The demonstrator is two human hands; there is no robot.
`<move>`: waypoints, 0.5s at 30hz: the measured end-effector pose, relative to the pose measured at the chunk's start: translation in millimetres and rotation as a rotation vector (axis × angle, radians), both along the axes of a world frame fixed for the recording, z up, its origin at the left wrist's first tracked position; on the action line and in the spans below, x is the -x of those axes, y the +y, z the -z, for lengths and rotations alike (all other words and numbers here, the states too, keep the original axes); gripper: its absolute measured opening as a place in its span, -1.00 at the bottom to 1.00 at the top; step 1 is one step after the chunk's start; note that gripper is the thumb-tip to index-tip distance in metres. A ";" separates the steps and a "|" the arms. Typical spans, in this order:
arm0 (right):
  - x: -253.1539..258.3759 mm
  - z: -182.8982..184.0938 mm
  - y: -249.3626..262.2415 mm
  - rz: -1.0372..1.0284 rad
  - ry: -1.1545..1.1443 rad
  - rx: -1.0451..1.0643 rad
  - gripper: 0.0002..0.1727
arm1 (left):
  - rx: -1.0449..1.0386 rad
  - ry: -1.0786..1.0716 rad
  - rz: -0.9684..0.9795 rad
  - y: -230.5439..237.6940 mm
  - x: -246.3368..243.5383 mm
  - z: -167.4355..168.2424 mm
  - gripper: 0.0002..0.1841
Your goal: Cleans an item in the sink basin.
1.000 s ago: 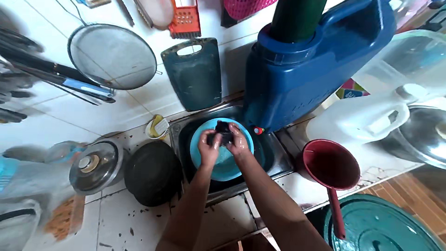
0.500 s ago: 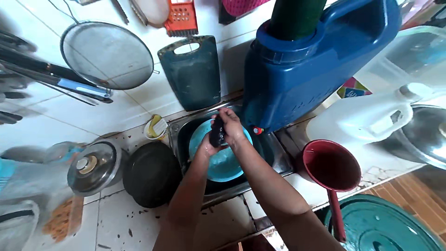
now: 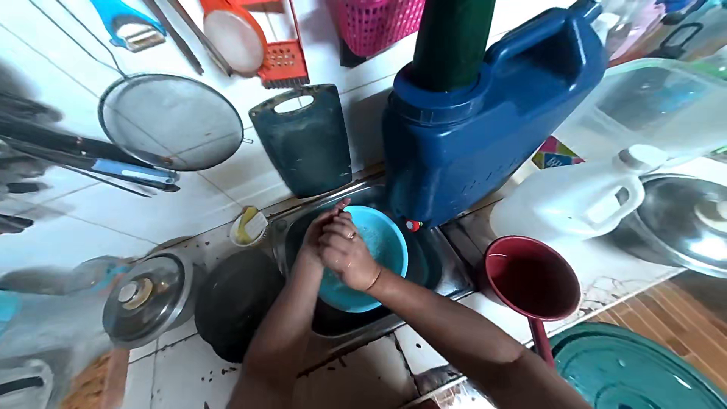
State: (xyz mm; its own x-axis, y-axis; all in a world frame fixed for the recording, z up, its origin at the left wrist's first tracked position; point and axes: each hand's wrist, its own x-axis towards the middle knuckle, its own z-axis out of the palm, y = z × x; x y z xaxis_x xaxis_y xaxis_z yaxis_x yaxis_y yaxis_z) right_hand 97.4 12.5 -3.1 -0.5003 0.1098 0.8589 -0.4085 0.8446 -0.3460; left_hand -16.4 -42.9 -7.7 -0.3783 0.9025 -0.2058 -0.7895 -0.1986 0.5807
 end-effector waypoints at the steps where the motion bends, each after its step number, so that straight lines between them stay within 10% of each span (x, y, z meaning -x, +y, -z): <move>1: -5.2 3.3 1.7 -0.025 0.012 -0.134 -0.79 | 0.070 0.135 0.127 -0.3 4.7 -12.8 -0.64; 6: -18.8 41.6 8.9 -0.088 -0.066 -0.641 -0.75 | 0.462 0.883 0.619 17.3 -1.0 -46.5 -0.64; 9: -25.4 51.0 -0.5 -0.041 -0.488 -0.815 -0.76 | 0.789 1.166 0.693 34.6 -26.8 -45.1 -0.69; 13: -21.9 50.9 -17.3 -0.109 -1.154 -0.458 -0.63 | 1.004 1.385 0.605 43.0 -44.3 -28.2 -0.62; 15: -27.8 64.6 -11.3 -0.157 -1.050 -0.392 -0.67 | 1.049 1.518 0.528 36.7 -47.1 -28.6 -0.60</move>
